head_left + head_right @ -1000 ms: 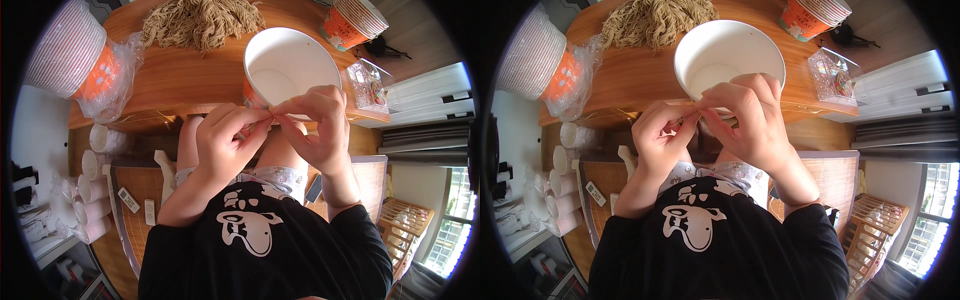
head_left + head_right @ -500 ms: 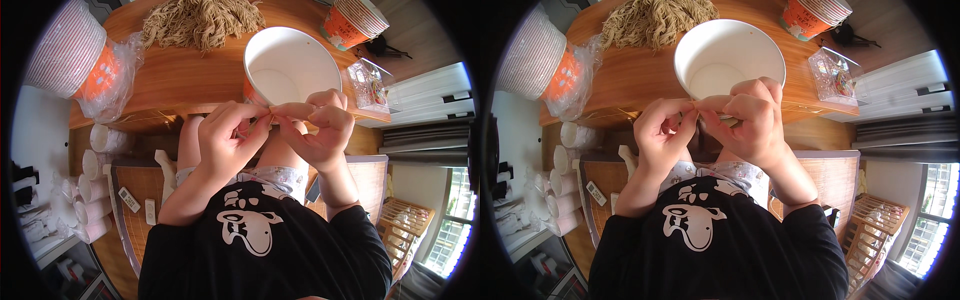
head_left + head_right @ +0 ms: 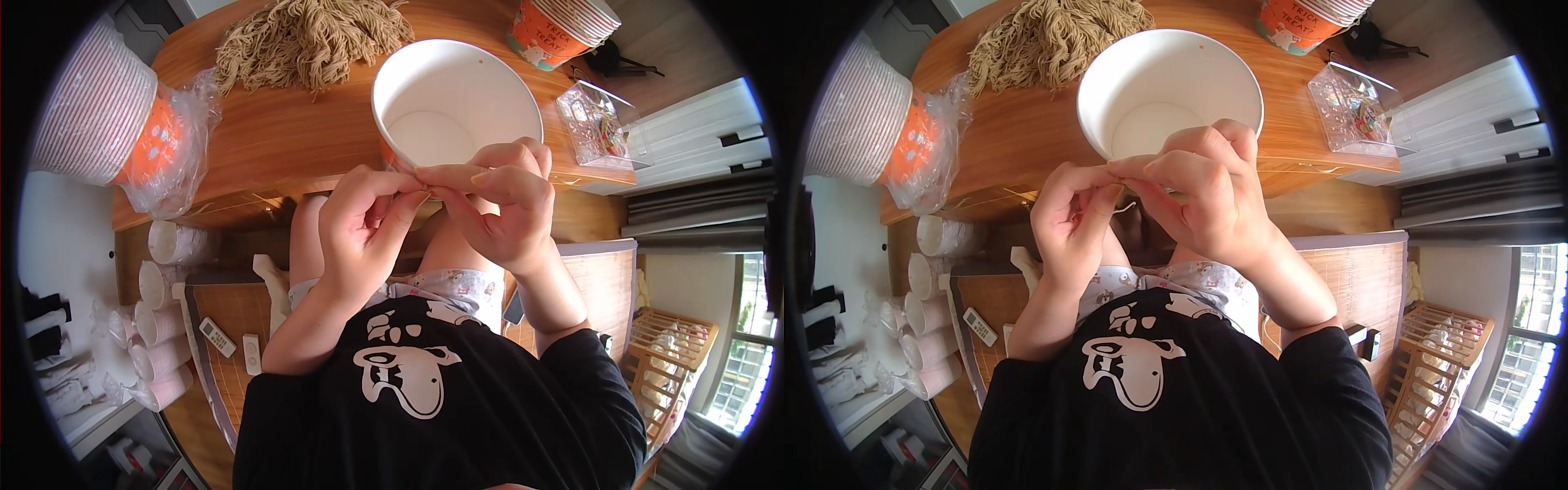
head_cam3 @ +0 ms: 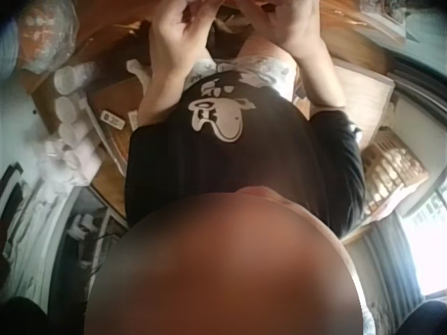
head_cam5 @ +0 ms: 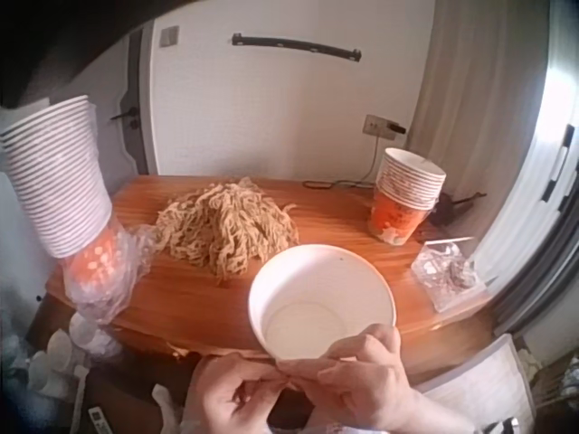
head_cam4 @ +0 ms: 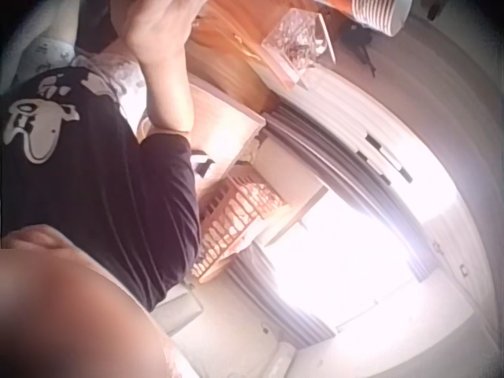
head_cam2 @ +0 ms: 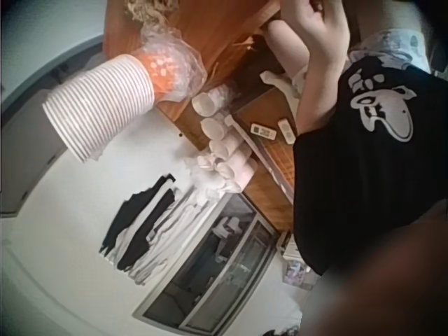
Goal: Attaching handles to decorative Halloween buckets by threading strings through pre-punched holes.
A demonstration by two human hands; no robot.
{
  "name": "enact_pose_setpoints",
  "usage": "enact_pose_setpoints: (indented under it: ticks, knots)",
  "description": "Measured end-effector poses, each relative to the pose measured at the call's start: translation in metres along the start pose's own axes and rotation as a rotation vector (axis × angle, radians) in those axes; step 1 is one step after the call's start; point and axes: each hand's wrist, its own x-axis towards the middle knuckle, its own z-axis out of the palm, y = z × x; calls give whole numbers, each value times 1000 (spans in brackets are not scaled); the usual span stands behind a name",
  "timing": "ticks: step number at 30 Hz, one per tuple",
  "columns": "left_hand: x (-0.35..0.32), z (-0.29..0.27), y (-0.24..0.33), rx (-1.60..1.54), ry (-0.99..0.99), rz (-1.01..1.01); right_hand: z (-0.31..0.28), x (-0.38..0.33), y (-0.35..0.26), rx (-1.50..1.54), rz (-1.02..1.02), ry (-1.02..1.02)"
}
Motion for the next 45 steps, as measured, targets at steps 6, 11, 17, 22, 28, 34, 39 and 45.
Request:
enact_pose_setpoints:
  ticks: [6, 11, 17, 22, 28, 34, 39, 45]
  knots:
    - [-1, 1, 0, 17, 18, -5, 10, -5, 11, 71, -84, 161]
    - [0, -1, -1, 52, 14, 20, 14, -10, 13, 42, -89, 188]
    - [1, 2, 1, 101, 31, 46, 13, -8, 10, -29, -98, 175]
    - [2, 4, 0, 116, 21, 47, 15, -7, 11, 32, -66, 203]
    - [-1, 5, -7, 1, 33, 29, 2, -4, 8, 90, -47, 109]
    - [-1, 6, -6, -29, 44, -11, -5, -1, 4, 114, 50, -53]
    - [1, 3, -8, 20, 29, 48, 1, -2, 8, 207, 109, 35]
    - [-1, 7, -9, -47, 42, -9, -3, -1, 2, 137, 124, 40]
